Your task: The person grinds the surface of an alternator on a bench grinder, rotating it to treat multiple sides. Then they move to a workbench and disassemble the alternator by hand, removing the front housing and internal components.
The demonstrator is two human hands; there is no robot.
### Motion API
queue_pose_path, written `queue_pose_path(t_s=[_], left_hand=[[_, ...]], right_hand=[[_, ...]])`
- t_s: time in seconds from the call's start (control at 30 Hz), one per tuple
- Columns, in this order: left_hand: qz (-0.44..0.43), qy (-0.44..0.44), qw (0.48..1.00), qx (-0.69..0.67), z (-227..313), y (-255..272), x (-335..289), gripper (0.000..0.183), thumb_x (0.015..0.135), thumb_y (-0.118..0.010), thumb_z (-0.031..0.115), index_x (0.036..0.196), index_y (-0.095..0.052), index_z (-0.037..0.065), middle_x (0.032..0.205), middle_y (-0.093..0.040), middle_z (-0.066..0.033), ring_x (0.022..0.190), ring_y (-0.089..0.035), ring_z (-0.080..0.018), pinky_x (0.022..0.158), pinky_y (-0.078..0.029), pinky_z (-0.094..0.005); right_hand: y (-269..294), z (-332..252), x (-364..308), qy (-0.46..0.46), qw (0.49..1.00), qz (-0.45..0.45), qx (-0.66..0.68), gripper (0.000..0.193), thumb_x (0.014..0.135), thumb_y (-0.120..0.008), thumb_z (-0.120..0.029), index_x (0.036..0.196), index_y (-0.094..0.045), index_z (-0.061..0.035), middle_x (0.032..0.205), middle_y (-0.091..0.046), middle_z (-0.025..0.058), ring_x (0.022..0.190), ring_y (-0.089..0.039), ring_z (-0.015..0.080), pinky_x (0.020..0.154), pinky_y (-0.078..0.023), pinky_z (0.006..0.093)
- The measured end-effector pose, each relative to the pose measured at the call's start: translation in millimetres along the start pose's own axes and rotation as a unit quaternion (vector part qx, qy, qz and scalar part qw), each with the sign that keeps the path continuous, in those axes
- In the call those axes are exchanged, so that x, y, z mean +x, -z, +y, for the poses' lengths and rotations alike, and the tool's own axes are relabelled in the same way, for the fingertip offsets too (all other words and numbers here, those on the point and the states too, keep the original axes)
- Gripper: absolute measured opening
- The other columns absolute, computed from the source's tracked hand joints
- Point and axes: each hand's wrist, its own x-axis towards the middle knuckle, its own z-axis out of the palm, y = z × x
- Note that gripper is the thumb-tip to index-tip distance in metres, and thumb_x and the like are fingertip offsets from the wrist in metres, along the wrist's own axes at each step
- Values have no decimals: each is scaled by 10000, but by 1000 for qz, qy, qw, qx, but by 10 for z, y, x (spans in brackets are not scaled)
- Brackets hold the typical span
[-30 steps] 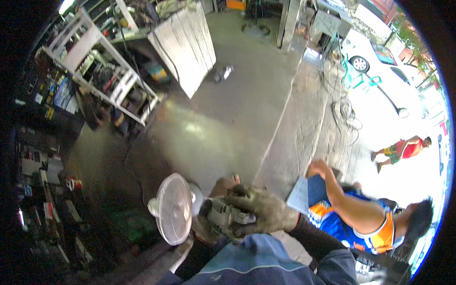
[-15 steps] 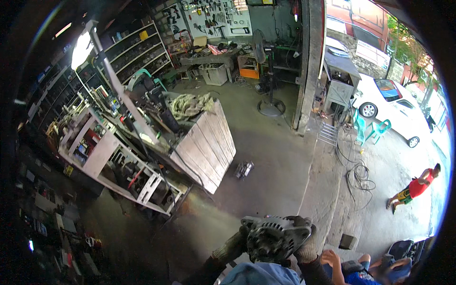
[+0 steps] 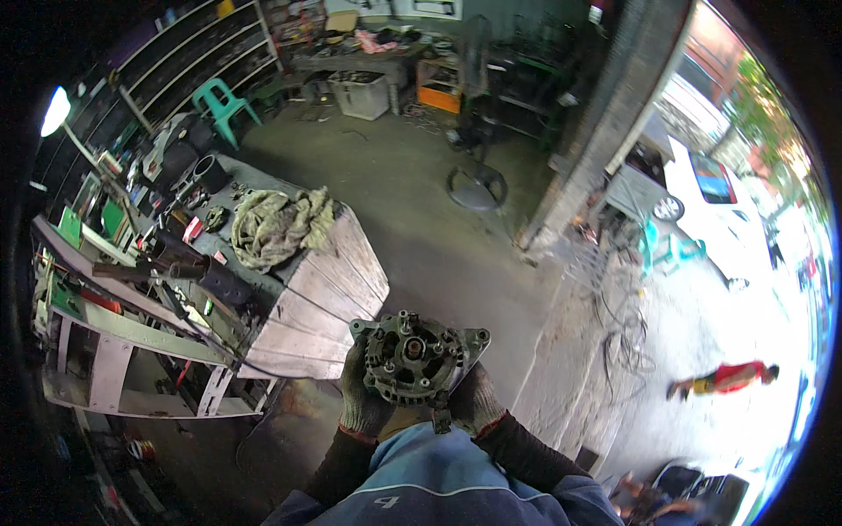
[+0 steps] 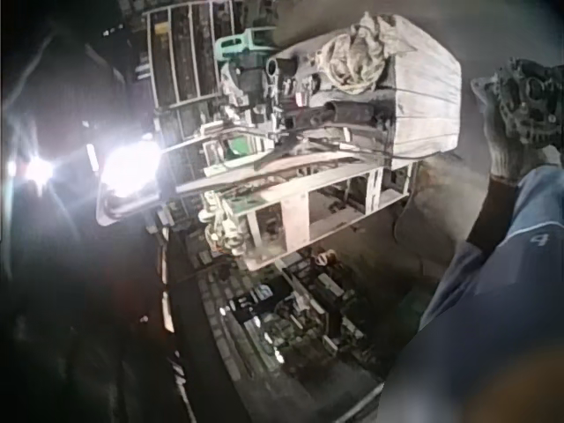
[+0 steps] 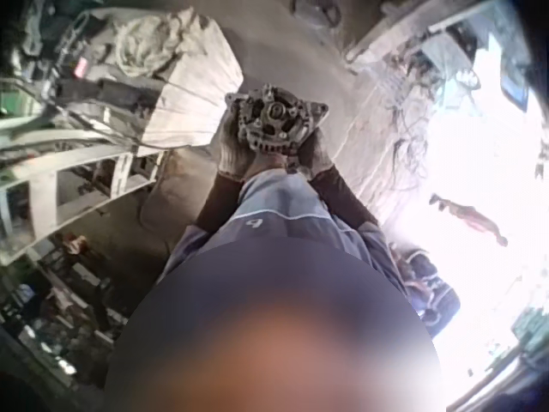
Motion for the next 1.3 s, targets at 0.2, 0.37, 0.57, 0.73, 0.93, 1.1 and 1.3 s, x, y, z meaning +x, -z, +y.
queue_pose_path(t_s=[0.2,0.37,0.57,0.73,0.93,1.1,1.3], left_hand=[[43,-116,990,62,405,-176,1878,530,1111,-445,397,1501,-566,59,1431,-664,-137,1298,-658,-287,1138,-536,-459],[52,-22,990,-129,873,-568,3041,556,1089,-444,453,1470,-590,75,1428,-661,-156,1296,-656,-345,1129,-537,-552],[75,-178,961,-196,1395,-499,4436,491,1099,-479,371,1436,-616,40,1398,-681,-178,1280,-663,-354,1134,-540,-535],[156,-249,927,-234,2077,-512,5425,491,1105,-473,380,1422,-630,40,1371,-698,-171,1260,-679,-345,1114,-552,-542],[226,-409,863,-195,2988,-963,5786,568,1100,-504,493,1462,-617,70,1428,-687,-151,1286,-674,-327,1134,-521,-520],[291,-510,784,-202,3940,-893,5896,598,1088,-519,492,1500,-588,64,1436,-681,-147,1298,-664,-323,1144,-516,-474],[238,-566,779,-128,5305,-417,5788,668,1088,-520,554,1505,-573,35,1427,-683,-146,1243,-690,-321,1083,-560,-467]], right_hand=[[137,-1263,2041,12,864,-42,-501,399,1061,-532,-246,1411,-636,-84,1382,-690,128,1320,-619,323,1104,-524,478],[-497,-2257,3486,44,805,-6,-591,324,988,-641,-86,1301,-694,-18,1244,-738,114,1197,-681,243,1012,-570,394],[-1936,-3205,5117,-24,745,-244,-620,467,1034,-650,-61,1488,-572,18,1333,-690,102,1193,-656,180,1042,-548,343],[-2606,-3141,6829,-180,675,-335,-632,629,989,-740,-56,1560,-492,35,1433,-653,128,1299,-611,201,1096,-522,369],[-3464,-2390,8542,-265,617,-457,-584,478,977,-789,-77,1420,-629,1,1276,-720,80,1155,-664,159,1001,-565,327],[-4066,-1321,9461,-331,579,-535,-518,467,969,-804,-99,1395,-642,-2,1216,-713,56,1094,-656,129,973,-562,303],[-4929,38,10231,-316,486,-604,-547,433,959,-766,-63,1374,-648,-24,1224,-719,83,1095,-667,150,960,-565,325]])
